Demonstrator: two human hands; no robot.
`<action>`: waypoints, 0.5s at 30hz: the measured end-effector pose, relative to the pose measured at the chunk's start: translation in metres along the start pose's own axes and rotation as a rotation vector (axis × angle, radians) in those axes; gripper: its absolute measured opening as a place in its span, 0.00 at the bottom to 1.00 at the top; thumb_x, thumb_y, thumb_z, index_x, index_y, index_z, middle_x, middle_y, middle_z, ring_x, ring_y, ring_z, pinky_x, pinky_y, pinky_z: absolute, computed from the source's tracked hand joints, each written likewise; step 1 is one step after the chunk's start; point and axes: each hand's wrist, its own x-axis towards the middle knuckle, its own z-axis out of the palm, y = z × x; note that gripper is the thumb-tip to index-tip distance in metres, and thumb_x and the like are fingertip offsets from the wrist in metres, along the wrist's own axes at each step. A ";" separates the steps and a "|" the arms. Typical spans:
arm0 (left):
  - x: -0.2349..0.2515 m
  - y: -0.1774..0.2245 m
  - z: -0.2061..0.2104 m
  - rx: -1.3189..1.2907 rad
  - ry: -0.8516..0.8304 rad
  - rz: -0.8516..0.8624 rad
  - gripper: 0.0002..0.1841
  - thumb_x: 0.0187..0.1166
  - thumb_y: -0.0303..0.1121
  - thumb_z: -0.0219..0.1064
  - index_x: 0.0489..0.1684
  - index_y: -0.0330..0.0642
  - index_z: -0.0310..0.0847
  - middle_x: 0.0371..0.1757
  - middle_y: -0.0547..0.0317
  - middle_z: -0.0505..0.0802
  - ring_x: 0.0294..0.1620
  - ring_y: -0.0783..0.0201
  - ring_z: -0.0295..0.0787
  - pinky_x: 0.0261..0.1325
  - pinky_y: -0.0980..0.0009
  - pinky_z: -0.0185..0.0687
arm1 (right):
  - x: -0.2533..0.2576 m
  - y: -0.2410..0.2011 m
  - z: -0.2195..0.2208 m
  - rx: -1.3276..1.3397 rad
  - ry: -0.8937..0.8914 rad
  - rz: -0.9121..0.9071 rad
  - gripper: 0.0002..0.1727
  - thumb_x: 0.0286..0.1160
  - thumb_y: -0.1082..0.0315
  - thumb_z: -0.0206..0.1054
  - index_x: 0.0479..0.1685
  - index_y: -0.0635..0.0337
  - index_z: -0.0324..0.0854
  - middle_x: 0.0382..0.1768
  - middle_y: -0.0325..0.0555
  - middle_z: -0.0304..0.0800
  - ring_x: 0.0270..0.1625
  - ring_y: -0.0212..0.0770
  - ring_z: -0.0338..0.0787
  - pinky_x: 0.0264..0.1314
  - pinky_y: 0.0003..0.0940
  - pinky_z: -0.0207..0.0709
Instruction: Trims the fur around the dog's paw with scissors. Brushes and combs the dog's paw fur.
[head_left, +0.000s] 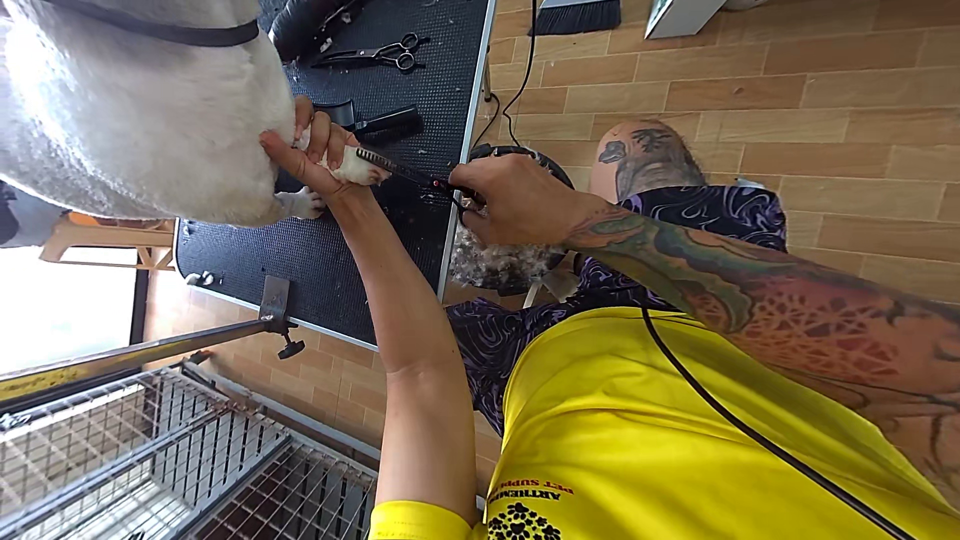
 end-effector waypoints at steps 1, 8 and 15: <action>0.000 -0.001 0.002 -0.012 0.009 -0.001 0.30 0.83 0.61 0.56 0.35 0.35 0.75 0.20 0.61 0.81 0.09 0.73 0.67 0.14 0.79 0.69 | 0.000 0.001 0.001 0.001 0.018 -0.008 0.18 0.58 0.57 0.72 0.46 0.58 0.85 0.32 0.46 0.85 0.33 0.47 0.88 0.33 0.49 0.80; 0.000 -0.001 -0.007 -0.024 -0.047 -0.050 0.32 0.82 0.63 0.56 0.39 0.35 0.76 0.23 0.60 0.82 0.11 0.72 0.70 0.17 0.77 0.73 | 0.000 0.005 0.006 0.122 0.024 -0.034 0.13 0.59 0.62 0.73 0.41 0.57 0.85 0.30 0.43 0.86 0.31 0.42 0.87 0.35 0.46 0.82; -0.001 -0.003 -0.008 -0.069 -0.082 -0.060 0.33 0.82 0.64 0.55 0.39 0.35 0.77 0.24 0.61 0.82 0.11 0.74 0.69 0.17 0.80 0.70 | -0.005 -0.001 0.006 0.377 -0.058 0.162 0.13 0.60 0.65 0.77 0.44 0.54 0.86 0.35 0.39 0.92 0.32 0.35 0.92 0.38 0.41 0.90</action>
